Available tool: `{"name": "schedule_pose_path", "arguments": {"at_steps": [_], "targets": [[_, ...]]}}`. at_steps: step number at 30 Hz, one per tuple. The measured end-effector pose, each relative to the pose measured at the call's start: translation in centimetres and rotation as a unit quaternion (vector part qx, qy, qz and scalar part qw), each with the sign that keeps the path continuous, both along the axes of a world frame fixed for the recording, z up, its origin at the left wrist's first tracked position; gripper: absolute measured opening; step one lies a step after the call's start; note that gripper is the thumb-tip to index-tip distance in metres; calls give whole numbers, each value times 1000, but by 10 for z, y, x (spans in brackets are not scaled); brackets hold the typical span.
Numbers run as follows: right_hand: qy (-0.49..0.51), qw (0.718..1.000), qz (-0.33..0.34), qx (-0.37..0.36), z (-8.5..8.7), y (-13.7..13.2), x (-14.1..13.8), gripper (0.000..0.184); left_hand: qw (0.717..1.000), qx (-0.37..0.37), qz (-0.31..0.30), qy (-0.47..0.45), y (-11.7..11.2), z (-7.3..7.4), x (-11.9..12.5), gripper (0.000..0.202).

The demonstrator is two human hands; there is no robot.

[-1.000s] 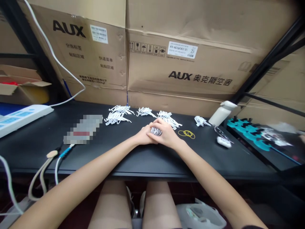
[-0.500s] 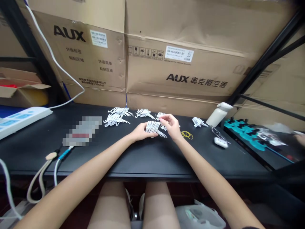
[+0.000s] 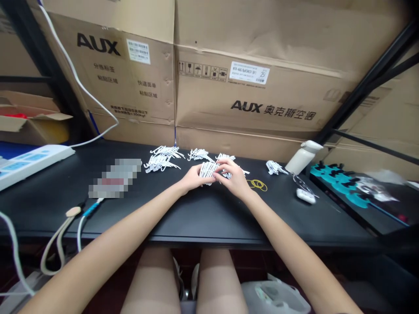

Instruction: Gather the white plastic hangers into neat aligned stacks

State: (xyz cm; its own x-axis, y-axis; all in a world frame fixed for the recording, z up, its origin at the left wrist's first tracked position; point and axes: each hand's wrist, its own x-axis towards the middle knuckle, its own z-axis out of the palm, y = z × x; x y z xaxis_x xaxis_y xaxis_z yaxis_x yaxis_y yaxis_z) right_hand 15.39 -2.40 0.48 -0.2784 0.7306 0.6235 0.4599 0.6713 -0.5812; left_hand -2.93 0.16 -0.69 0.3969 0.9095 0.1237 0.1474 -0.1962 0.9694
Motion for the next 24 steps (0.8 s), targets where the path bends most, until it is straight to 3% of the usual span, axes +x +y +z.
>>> {"name": "schedule_pose_path", "arguments": {"at_steps": [19, 24], "targets": [[-45, 998, 31, 8, -7, 1, -3, 7, 999, 30, 27, 13, -2, 2, -1, 43], [-47, 998, 36, 12, -4, 0, -4, 9, 998, 12, 62, -1, -2, 4, -1, 48]]}}
